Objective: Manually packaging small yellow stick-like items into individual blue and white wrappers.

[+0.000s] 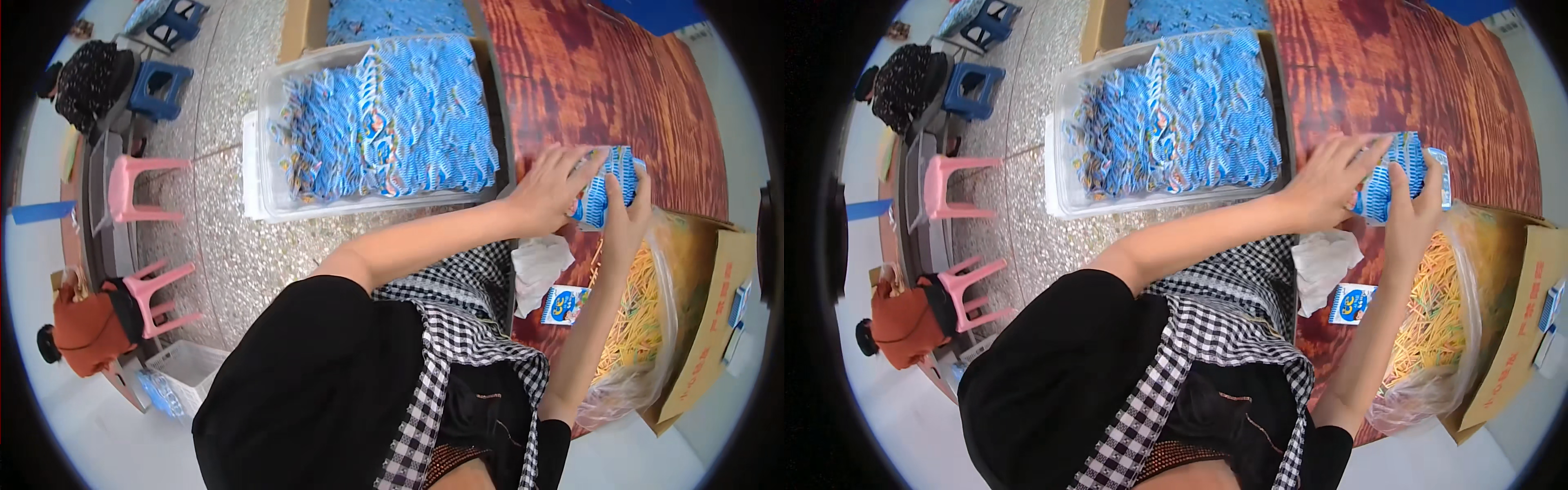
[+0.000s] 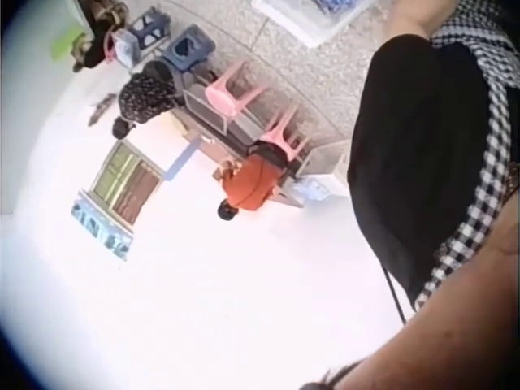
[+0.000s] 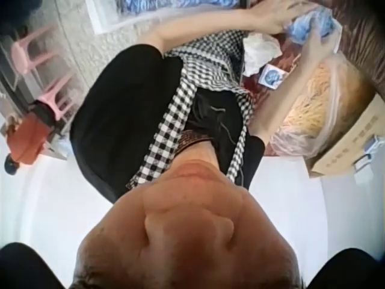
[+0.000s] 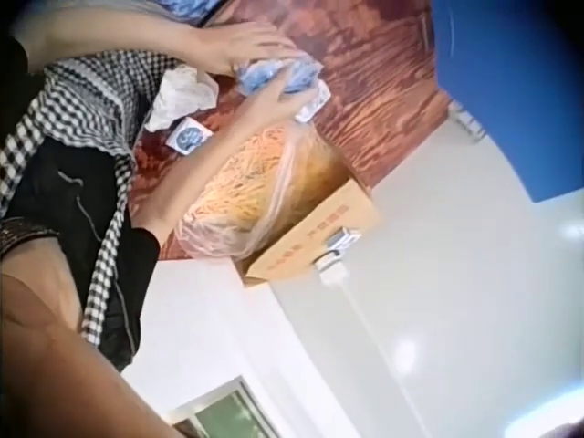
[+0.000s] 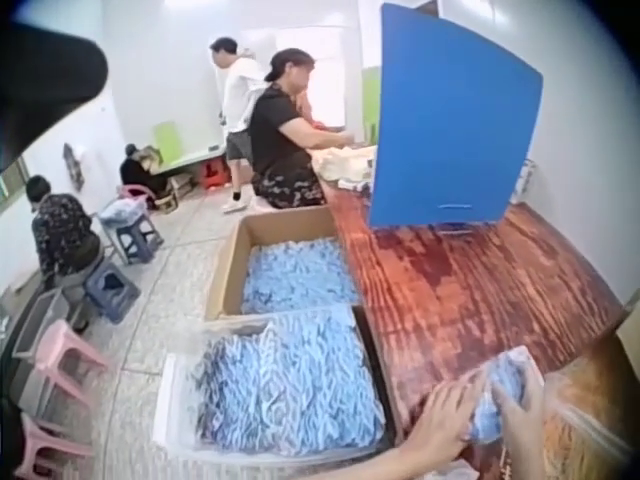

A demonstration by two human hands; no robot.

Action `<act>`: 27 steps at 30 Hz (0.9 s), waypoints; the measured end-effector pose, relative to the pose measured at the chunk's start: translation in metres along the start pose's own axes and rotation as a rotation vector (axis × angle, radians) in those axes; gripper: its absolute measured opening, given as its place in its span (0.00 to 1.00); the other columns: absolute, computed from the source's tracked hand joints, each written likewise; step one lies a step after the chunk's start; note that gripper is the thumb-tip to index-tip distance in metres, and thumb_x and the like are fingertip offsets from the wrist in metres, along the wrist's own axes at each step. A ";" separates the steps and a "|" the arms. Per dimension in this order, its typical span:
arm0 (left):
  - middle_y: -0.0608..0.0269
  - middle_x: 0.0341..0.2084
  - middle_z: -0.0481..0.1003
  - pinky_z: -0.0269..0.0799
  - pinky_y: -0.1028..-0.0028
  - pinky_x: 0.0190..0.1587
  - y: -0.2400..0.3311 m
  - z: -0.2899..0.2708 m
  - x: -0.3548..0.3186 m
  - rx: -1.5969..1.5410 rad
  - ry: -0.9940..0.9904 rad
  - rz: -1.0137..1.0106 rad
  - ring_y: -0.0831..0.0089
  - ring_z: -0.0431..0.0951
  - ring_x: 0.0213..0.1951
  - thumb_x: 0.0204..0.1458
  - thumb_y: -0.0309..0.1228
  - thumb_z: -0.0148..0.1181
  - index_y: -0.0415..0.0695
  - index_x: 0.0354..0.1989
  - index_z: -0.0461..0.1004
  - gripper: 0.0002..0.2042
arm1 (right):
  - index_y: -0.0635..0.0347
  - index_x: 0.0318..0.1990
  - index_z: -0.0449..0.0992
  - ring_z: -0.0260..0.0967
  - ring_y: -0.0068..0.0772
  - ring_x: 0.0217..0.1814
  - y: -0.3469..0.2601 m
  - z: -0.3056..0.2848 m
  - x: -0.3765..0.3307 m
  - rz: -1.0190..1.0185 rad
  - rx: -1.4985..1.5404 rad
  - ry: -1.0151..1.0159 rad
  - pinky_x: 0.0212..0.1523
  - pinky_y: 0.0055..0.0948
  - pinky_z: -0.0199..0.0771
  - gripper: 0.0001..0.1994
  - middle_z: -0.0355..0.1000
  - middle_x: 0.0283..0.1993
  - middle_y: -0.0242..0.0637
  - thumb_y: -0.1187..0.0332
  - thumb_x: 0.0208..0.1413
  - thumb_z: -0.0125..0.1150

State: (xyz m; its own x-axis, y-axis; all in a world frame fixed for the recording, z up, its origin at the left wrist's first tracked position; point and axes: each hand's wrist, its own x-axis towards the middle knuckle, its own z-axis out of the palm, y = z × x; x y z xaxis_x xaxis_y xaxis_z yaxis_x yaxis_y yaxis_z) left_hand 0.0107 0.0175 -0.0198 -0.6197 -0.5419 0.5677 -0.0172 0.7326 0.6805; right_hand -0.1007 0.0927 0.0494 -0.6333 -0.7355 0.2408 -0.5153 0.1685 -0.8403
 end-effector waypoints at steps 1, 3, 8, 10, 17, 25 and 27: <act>0.46 0.56 0.61 0.56 0.55 0.58 0.001 -0.025 -0.007 0.072 0.012 0.008 0.49 0.62 0.55 0.37 0.25 0.63 0.40 0.66 0.50 0.43 | 0.70 0.52 0.66 0.66 0.29 0.48 -0.020 0.010 -0.007 -0.024 -0.010 -0.044 0.50 0.28 0.66 0.18 0.69 0.47 0.42 0.72 0.56 0.57; 0.46 0.55 0.61 0.56 0.54 0.59 -0.001 -0.072 -0.028 0.167 0.039 0.013 0.47 0.62 0.54 0.37 0.23 0.61 0.41 0.66 0.52 0.41 | 0.69 0.52 0.66 0.67 0.30 0.48 -0.047 0.043 -0.022 -0.089 0.015 -0.094 0.50 0.29 0.66 0.17 0.69 0.47 0.42 0.71 0.56 0.57; 0.47 0.55 0.63 0.57 0.54 0.59 -0.036 -0.190 -0.086 0.316 -0.035 -0.091 0.48 0.64 0.53 0.38 0.23 0.59 0.41 0.65 0.54 0.39 | 0.66 0.51 0.65 0.72 0.44 0.44 -0.085 0.157 -0.058 -0.125 0.148 -0.207 0.47 0.35 0.69 0.19 0.72 0.42 0.51 0.69 0.54 0.59; 0.47 0.56 0.63 0.56 0.56 0.60 -0.064 -0.222 -0.119 0.442 -0.074 -0.116 0.49 0.64 0.55 0.37 0.26 0.64 0.41 0.65 0.54 0.41 | 0.66 0.52 0.64 0.70 0.38 0.47 -0.089 0.203 -0.076 -0.016 0.264 -0.321 0.48 0.32 0.68 0.20 0.70 0.47 0.49 0.67 0.55 0.60; 0.41 0.67 0.43 0.43 0.58 0.68 -0.130 -0.210 -0.189 0.165 -0.396 -0.430 0.48 0.43 0.68 0.37 0.41 0.71 0.35 0.68 0.33 0.57 | 0.68 0.49 0.62 0.70 0.61 0.43 -0.042 0.254 -0.096 0.067 -0.144 -0.622 0.42 0.49 0.69 0.21 0.72 0.39 0.58 0.69 0.50 0.61; 0.44 0.68 0.41 0.40 0.60 0.69 -0.140 -0.203 -0.172 0.102 -0.385 -0.304 0.48 0.40 0.69 0.35 0.36 0.73 0.36 0.68 0.34 0.57 | 0.65 0.41 0.65 0.70 0.60 0.40 -0.035 0.242 -0.088 -0.150 -0.278 -0.627 0.37 0.52 0.68 0.13 0.73 0.36 0.52 0.78 0.46 0.54; 0.44 0.68 0.41 0.40 0.59 0.69 -0.138 -0.203 -0.170 0.114 -0.404 -0.280 0.48 0.41 0.69 0.34 0.36 0.73 0.36 0.68 0.34 0.57 | 0.66 0.39 0.66 0.71 0.58 0.39 -0.032 0.240 -0.095 -0.201 -0.306 -0.587 0.37 0.50 0.70 0.11 0.73 0.36 0.52 0.77 0.46 0.53</act>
State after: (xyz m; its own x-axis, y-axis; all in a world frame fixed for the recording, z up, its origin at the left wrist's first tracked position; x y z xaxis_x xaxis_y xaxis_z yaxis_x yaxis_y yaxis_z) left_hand 0.2776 -0.0753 -0.1158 -0.8330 -0.5376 0.1309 -0.2976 0.6347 0.7131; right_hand 0.1145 0.0000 -0.0636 -0.1354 -0.9908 0.0022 -0.7841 0.1058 -0.6115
